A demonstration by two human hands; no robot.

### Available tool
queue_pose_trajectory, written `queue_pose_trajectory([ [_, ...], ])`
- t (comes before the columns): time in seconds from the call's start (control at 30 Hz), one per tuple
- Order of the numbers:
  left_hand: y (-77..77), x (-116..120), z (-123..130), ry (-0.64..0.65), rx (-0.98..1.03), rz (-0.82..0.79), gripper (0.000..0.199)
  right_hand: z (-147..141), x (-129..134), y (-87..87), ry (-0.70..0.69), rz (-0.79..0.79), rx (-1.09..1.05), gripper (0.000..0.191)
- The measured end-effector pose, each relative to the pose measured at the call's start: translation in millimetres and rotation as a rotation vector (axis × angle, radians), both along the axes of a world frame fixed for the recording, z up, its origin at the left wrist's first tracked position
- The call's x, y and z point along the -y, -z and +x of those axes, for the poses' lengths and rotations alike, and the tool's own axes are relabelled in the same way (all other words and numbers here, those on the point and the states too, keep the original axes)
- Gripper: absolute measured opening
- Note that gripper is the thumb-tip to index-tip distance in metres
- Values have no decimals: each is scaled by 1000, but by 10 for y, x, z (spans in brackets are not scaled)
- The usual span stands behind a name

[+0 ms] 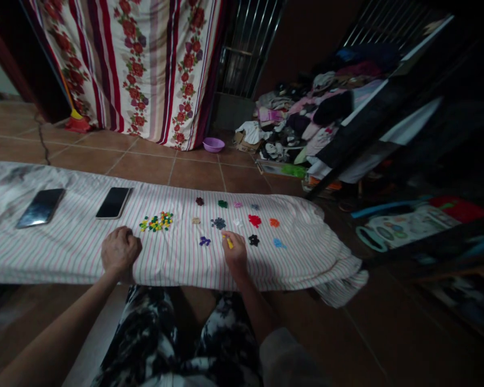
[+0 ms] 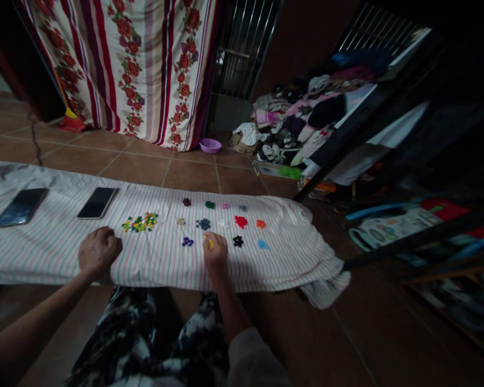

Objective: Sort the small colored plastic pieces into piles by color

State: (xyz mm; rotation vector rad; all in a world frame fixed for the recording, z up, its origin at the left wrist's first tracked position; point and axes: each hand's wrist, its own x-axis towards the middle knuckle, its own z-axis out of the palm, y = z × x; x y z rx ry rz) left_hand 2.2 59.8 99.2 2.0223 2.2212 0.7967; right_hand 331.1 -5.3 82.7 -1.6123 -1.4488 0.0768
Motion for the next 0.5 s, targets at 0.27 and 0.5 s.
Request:
queue_pose_trajectory([
  [0.27,15,161,33,-151,566,-46,30,311,142,194,123,13,-2,24],
  [0.5,-736,997,711,340,1161,-397,33,348,135,280,146,24,-37,24],
])
